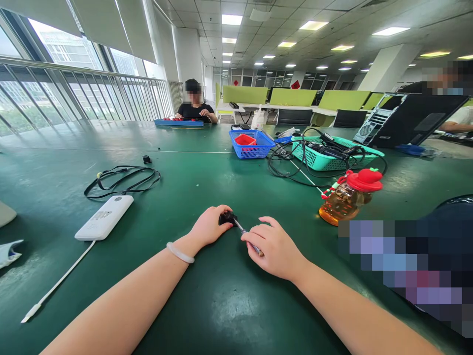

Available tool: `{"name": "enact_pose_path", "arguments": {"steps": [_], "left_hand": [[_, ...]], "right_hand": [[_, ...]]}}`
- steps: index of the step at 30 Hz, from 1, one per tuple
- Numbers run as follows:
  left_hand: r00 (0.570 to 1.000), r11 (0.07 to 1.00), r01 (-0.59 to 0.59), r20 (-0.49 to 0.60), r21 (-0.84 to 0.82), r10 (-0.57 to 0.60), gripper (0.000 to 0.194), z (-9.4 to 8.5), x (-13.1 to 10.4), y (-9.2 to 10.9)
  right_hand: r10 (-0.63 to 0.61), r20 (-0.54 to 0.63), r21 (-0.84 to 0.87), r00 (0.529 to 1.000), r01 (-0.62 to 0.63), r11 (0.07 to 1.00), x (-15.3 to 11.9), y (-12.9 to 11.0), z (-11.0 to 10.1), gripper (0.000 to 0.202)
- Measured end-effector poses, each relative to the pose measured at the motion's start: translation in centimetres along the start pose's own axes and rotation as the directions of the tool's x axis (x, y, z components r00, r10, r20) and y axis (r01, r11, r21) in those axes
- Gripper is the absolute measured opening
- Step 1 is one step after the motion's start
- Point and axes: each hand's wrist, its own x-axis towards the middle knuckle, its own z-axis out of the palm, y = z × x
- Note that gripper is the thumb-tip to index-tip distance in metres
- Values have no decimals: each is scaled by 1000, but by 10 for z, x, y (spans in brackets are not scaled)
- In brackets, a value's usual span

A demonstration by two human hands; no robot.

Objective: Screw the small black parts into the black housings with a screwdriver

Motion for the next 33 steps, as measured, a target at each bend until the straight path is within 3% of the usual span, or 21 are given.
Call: {"name": "enact_pose_path", "arguments": {"steps": [4,12,22,33], "left_hand": [[1000,1000,-11,0,8,11,32,-1,-1,1],[1000,1000,2,-2,25,-2,36,-1,-1,1],[1000,1000,-15,1,4,15,36,1,0,0],[1000,1000,-15,-2,22,15,36,1,0,-2]], "right_hand": [[8,59,-7,998,-7,1000,0,1,1,18],[-35,12,50,999,34,998,1,0,-1,16],[-90,86,103,992,81,991,-1,0,-1,16],[-68,43,60,997,65,996,-1,-1,-1,15]]}}
